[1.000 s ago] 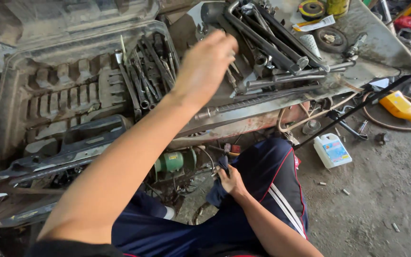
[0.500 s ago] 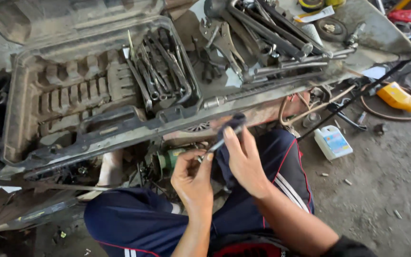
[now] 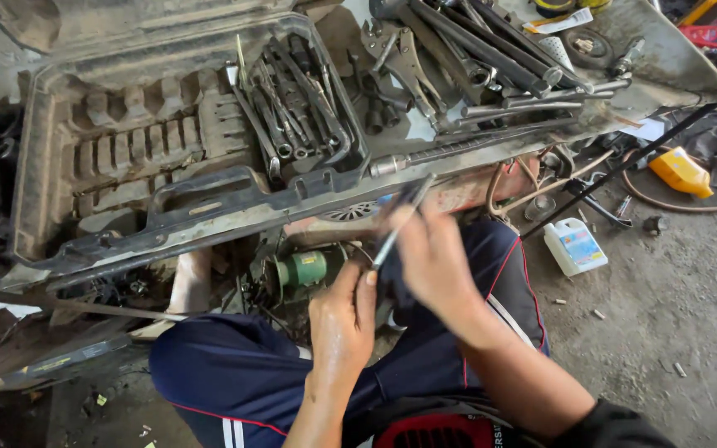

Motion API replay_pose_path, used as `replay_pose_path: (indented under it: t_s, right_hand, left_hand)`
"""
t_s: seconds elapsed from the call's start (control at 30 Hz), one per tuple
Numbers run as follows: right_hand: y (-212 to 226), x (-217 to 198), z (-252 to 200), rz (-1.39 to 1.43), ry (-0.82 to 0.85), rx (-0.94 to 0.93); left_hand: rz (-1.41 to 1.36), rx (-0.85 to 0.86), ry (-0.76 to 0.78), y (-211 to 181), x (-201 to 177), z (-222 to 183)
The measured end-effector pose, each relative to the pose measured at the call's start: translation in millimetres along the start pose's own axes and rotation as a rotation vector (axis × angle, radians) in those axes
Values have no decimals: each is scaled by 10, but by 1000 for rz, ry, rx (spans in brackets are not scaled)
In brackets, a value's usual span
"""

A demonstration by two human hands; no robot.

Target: Organizing and cleaning various mechanical tools on a workbench.

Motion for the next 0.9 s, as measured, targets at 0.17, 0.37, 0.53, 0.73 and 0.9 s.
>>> replay_pose_path:
  t_s: [0.17,0.37,0.53,0.73,0.9]
  right_hand:
    - [-91,13,47,6,-150,84]
    - [62,-41,24,-210,76,-158]
    - [180,-1,-95,-272,215,-71]
    - [138,19,-94,-87,472,-120]
    - [158,16,-152,-153,469,-127]
  left_hand:
    - [-150,-168,68,8,87,-27]
    - [25,-90,45,9,-34,62]
    - [-399,27,-82,-153,-199,348]
    - [-1086,-146,45,-87,-171,537]
    - [-864,-122,-294,-241,-69,600]
Point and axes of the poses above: each hand's wrist, its own z-axis towards the middle knuckle, its own x-axis out of the palm, y = z × x, the point moved 2 cm from there along z, towards the middle knuckle, and after that the axes turned 11 degrees about x, right-handed, at the moved point
